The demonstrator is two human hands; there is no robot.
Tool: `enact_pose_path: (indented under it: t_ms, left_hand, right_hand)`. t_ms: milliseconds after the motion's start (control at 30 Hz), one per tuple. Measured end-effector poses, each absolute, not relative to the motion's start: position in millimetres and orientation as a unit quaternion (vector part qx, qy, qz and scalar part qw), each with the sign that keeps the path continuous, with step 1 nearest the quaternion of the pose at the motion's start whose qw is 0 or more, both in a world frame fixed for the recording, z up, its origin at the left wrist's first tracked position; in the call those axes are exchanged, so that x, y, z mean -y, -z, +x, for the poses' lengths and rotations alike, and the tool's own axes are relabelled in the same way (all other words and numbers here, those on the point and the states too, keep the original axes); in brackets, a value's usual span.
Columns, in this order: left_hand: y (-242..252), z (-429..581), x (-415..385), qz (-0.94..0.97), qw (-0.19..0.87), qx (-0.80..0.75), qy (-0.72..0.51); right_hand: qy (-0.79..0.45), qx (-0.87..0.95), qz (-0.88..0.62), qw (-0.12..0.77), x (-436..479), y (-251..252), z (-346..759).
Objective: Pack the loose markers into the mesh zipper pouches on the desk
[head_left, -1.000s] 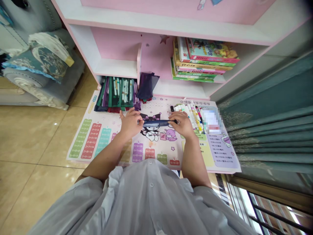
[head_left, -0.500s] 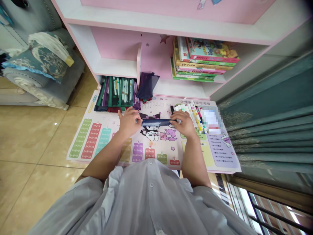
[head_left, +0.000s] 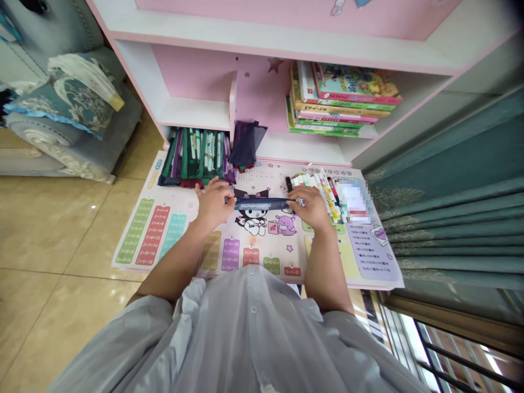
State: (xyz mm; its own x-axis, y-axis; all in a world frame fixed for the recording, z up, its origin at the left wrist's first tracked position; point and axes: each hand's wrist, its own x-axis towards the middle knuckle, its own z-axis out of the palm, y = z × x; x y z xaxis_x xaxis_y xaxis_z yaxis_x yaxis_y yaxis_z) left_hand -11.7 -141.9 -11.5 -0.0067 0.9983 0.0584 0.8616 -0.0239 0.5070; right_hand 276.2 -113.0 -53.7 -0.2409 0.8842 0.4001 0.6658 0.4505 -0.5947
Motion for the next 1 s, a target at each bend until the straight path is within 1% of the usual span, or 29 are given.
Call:
enact_pose_path:
  t_ms: [400, 1000]
  left_hand:
    - [15.6, -17.2, 139.0, 0.681, 0.157, -0.682, -0.216]
    - [6.0, -20.7, 138.8, 0.647, 0.167, -0.706, -0.236]
  right_hand:
    - [-0.140, 0.764, -0.520, 0.357, 112.0, 55.4, 281.8]
    - [-0.134, 0.761, -0.523, 0.360, 110.6, 57.9, 287.5]
